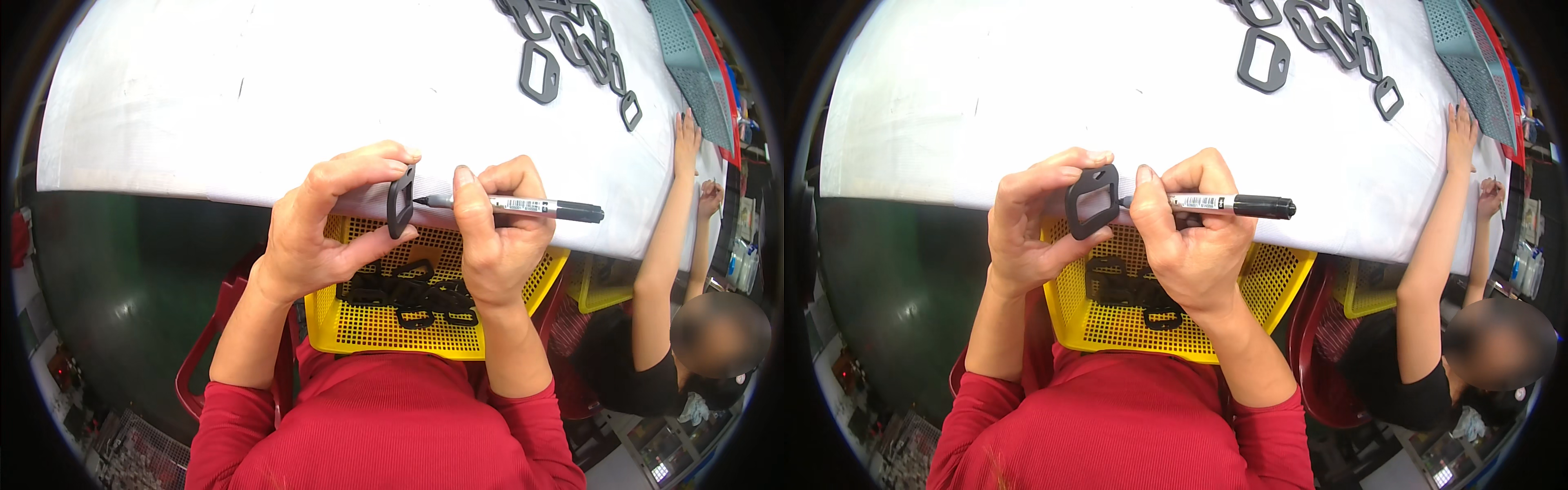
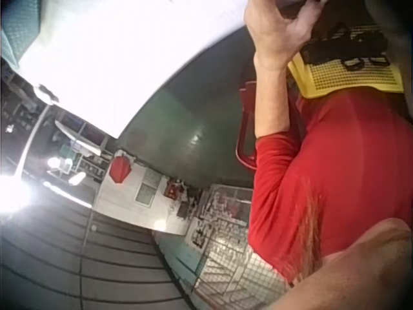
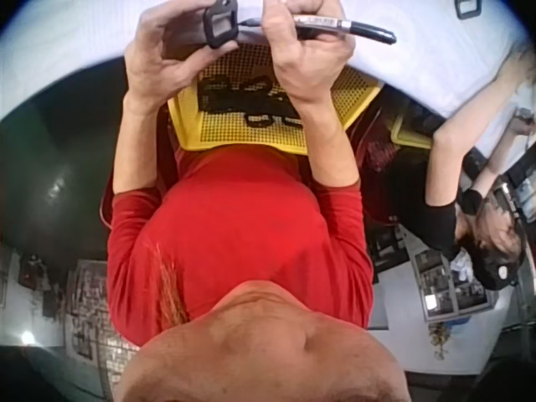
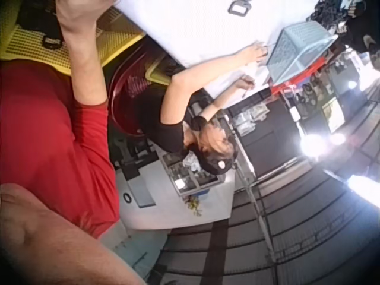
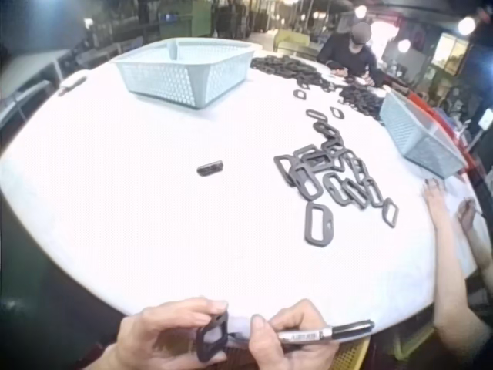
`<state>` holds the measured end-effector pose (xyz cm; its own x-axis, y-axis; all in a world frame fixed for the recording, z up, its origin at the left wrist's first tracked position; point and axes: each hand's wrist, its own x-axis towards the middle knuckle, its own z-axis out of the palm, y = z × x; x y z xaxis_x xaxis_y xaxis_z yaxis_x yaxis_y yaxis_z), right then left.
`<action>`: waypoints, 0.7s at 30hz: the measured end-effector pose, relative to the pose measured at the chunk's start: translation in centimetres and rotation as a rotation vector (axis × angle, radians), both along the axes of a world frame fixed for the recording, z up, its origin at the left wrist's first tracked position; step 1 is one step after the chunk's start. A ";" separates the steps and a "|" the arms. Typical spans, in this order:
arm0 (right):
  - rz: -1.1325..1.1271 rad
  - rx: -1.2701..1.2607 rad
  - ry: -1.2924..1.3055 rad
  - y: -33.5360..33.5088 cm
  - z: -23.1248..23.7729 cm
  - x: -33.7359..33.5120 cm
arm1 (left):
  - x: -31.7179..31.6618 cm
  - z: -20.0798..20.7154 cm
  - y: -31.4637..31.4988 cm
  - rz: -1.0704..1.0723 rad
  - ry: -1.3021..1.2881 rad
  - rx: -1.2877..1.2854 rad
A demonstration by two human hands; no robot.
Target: The person marks black plastic parts with a silver pen while sitting at a table, handling them one at a time and placing them into a yellow basket.
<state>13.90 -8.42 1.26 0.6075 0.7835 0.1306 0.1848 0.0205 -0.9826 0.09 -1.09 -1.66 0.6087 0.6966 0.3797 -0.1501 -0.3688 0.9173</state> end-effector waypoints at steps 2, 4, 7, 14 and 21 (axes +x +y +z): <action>0.001 0.004 0.013 0.0 -0.1 0.0 | -0.1 -0.1 0.0 0.005 0.010 0.022; 0.015 -0.003 -0.027 -0.1 -0.1 0.0 | -0.1 -0.1 0.0 0.005 0.006 0.019; 0.015 -0.007 -0.056 0.0 -0.1 0.1 | 0.0 -0.1 0.0 0.007 0.002 0.022; 0.021 -0.063 0.001 -0.1 0.1 -0.1 | 0.0 -0.3 0.1 0.002 0.006 0.041; 0.020 -0.007 -0.090 0.1 -0.2 0.2 | 0.1 0.0 0.1 0.003 0.003 0.007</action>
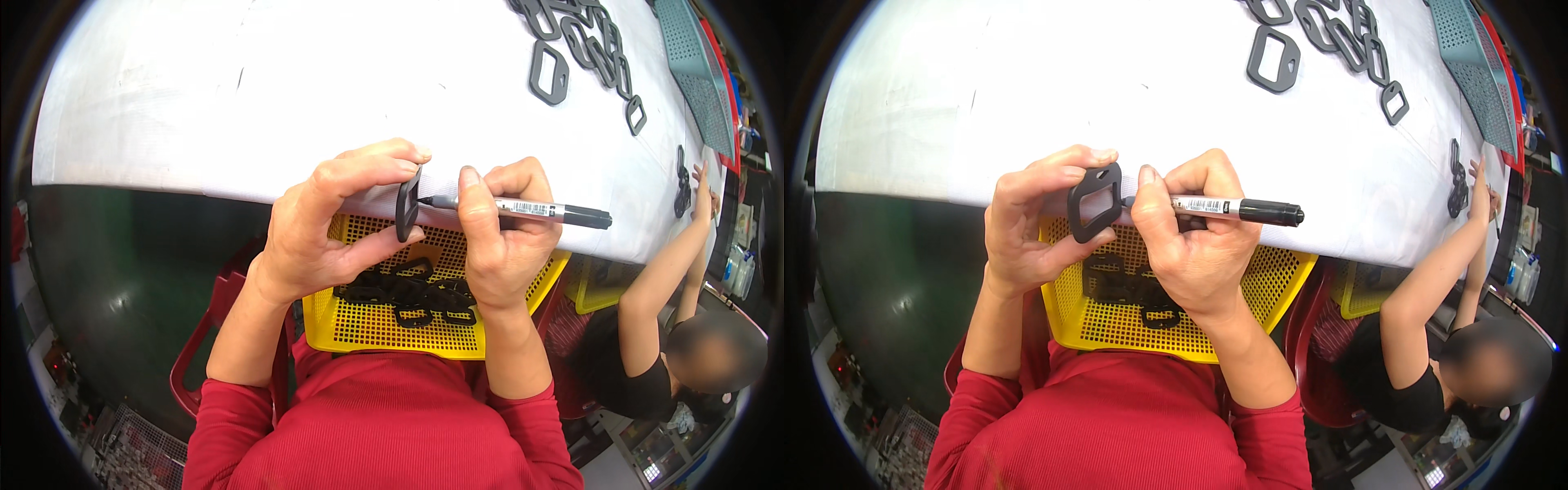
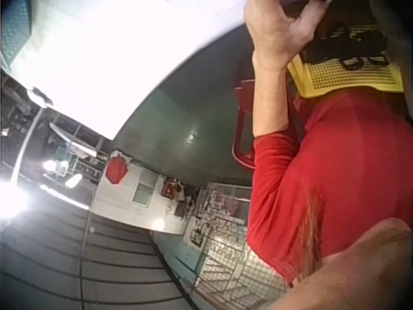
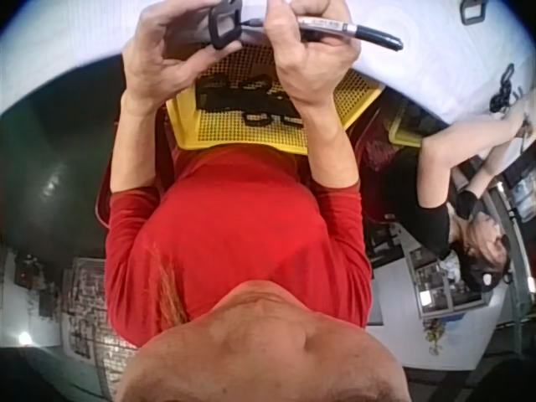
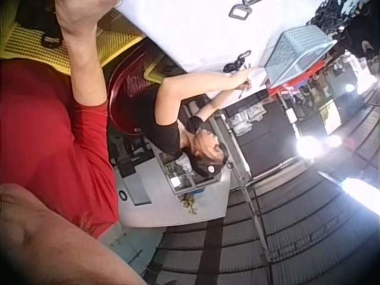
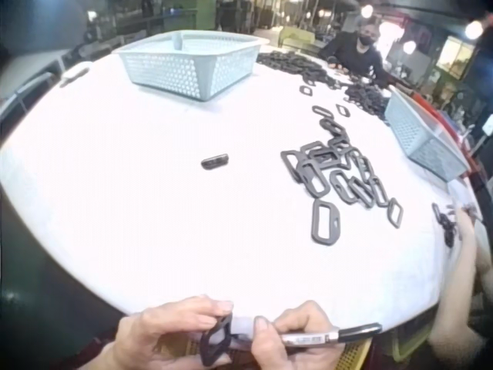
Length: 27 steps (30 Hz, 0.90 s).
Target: The person marks black plastic parts with a silver pen while sitting at a table, handling them one at a time and placing them into a yellow basket.
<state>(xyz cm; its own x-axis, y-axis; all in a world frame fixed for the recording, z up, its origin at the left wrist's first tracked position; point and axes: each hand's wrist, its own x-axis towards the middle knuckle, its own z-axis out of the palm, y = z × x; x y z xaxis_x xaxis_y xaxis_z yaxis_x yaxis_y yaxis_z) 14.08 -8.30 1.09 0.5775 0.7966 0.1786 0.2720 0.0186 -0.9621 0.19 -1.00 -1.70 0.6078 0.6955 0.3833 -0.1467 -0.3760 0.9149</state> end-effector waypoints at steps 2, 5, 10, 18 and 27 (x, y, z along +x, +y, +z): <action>0.001 -0.002 0.005 0.0 0.0 0.0 | 0.0 0.0 0.0 -0.003 0.006 0.005; -0.009 -0.007 -0.040 0.0 -0.1 -0.2 | -0.1 -0.1 0.1 -0.012 0.006 0.014; -0.091 0.010 0.223 -0.8 -0.4 -0.1 | -0.5 0.0 -0.2 0.002 0.007 -0.010; -0.234 0.191 0.233 -0.1 0.4 3.8 | -1.1 3.1 1.7 -0.443 0.289 0.099; -0.225 -0.173 -0.821 4.7 1.5 7.0 | -2.3 4.2 1.3 -0.321 0.229 0.056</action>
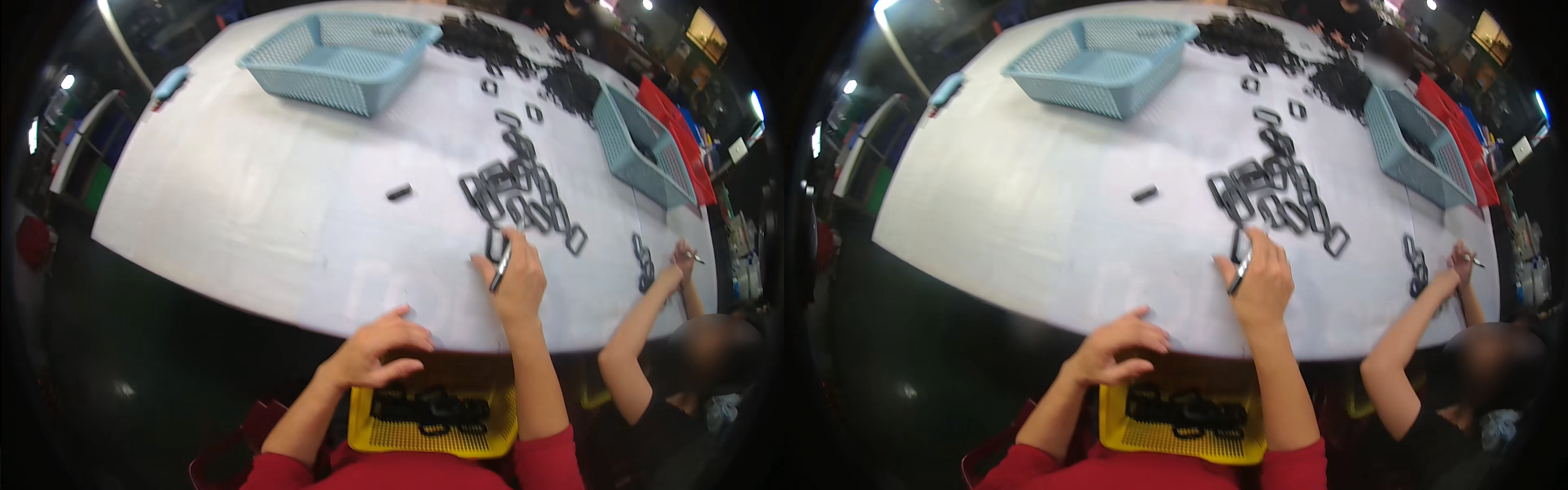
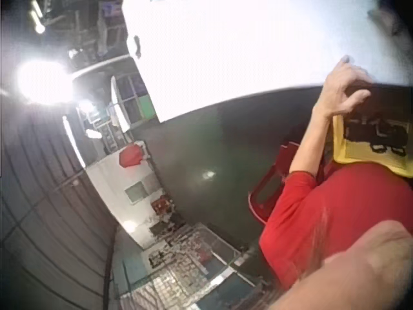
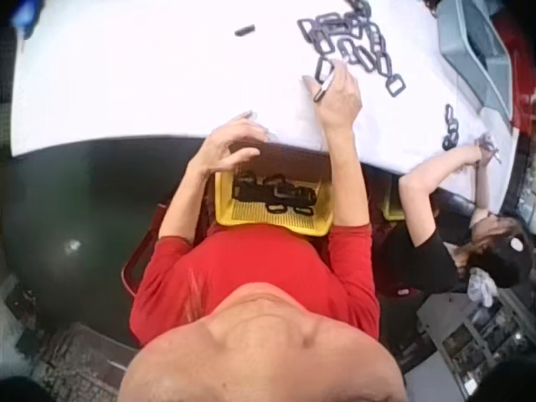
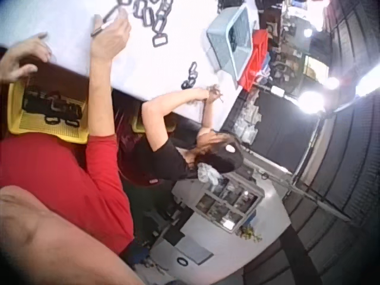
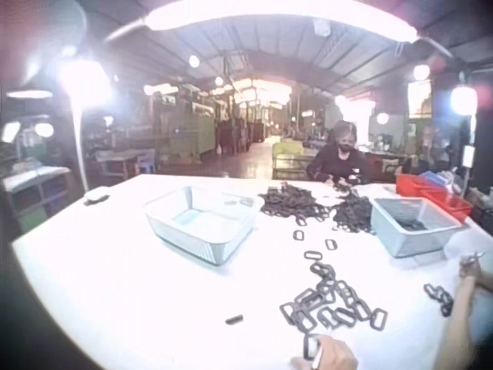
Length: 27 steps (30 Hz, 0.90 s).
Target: The person marks black plastic parts with a silver pen while sitting at a table, handling them one at a time and placing them into a yellow basket.
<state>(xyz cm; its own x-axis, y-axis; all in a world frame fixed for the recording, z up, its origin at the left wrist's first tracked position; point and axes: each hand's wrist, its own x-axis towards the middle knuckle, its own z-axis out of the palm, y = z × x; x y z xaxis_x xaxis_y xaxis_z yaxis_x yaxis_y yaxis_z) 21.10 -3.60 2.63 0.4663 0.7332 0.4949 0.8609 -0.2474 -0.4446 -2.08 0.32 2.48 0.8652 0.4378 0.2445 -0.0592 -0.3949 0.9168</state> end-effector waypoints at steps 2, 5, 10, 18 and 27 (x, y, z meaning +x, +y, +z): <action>-0.026 0.015 -0.014 -0.5 -1.1 0.3 | 0.8 -0.8 -0.4 -0.021 0.004 -0.032; -0.014 0.010 -0.055 -1.4 -2.2 0.4 | 1.2 -2.4 -0.7 -0.001 -0.025 -0.124; 0.101 0.155 0.227 -3.4 -0.7 -1.2 | 1.2 -0.6 -1.6 0.274 0.056 -0.204; 0.387 0.264 1.513 -5.1 2.4 -4.7 | 3.3 0.1 -1.5 0.114 -0.198 -0.596; 0.249 0.207 1.494 -4.7 1.8 -5.7 | 3.7 -0.8 -1.5 0.248 -0.276 -0.385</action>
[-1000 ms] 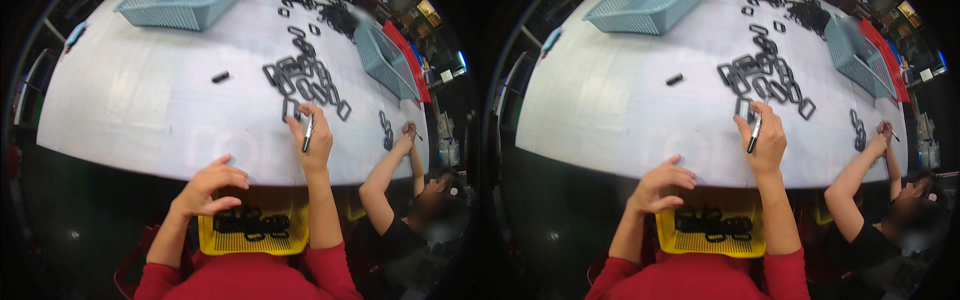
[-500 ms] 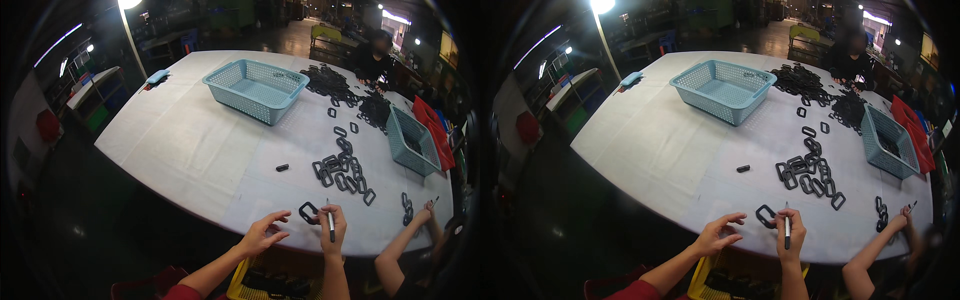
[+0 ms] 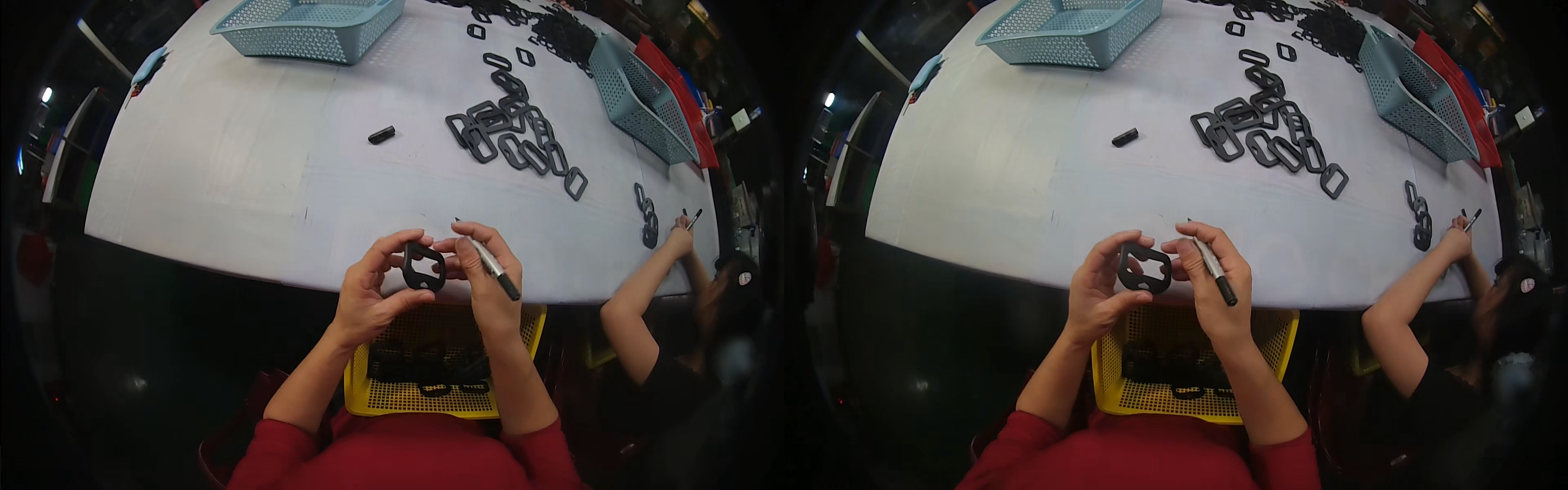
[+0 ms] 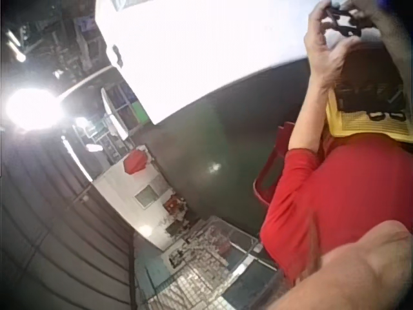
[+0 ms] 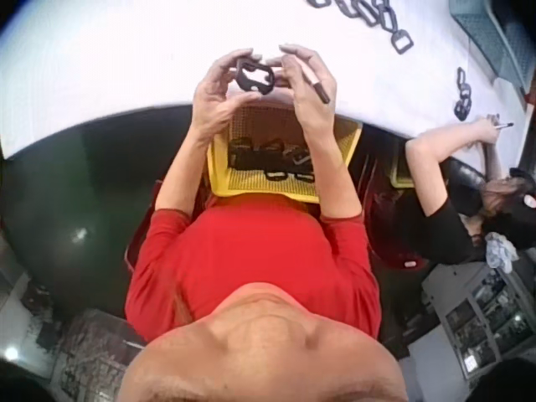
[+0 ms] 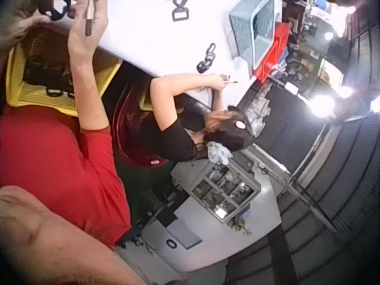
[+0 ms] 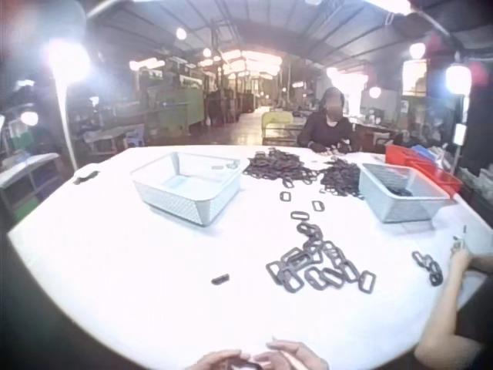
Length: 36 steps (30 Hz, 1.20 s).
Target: The person marks black plastic parts with a silver pen while sitting at a table, handling them one at a time and placing them into a yellow basket.
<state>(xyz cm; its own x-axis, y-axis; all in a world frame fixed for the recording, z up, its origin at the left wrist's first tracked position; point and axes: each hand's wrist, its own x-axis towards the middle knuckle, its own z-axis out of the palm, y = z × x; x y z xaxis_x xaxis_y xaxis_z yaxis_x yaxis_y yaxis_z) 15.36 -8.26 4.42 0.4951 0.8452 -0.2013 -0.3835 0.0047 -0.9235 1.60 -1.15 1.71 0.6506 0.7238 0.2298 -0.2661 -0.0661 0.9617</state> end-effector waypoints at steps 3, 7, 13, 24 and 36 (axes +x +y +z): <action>-0.139 -0.090 -0.465 -1.1 -1.5 0.9 | -1.1 -0.7 0.4 0.012 0.180 0.098; -0.139 -0.081 -0.258 -1.8 -1.4 0.3 | -1.6 -1.1 0.3 -0.035 0.282 0.120; -0.153 -0.049 -0.388 -0.9 -2.4 -1.0 | -1.4 -1.8 0.1 0.072 0.235 0.181; -0.197 -0.020 -0.545 0.1 -3.9 -1.3 | -1.4 -2.8 0.4 0.088 0.210 0.258; -0.166 -0.011 -0.573 0.3 -3.9 -1.3 | -1.7 -2.7 0.5 0.008 0.202 0.267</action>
<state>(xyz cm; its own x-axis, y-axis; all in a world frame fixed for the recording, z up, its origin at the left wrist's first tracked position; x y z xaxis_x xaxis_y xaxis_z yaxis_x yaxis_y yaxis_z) 14.03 -7.97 0.56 0.6532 0.7463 0.1282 0.1806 0.0109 -0.9835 -0.10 -0.62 -0.96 0.6973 0.6604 0.2786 -0.0702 -0.3240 0.9435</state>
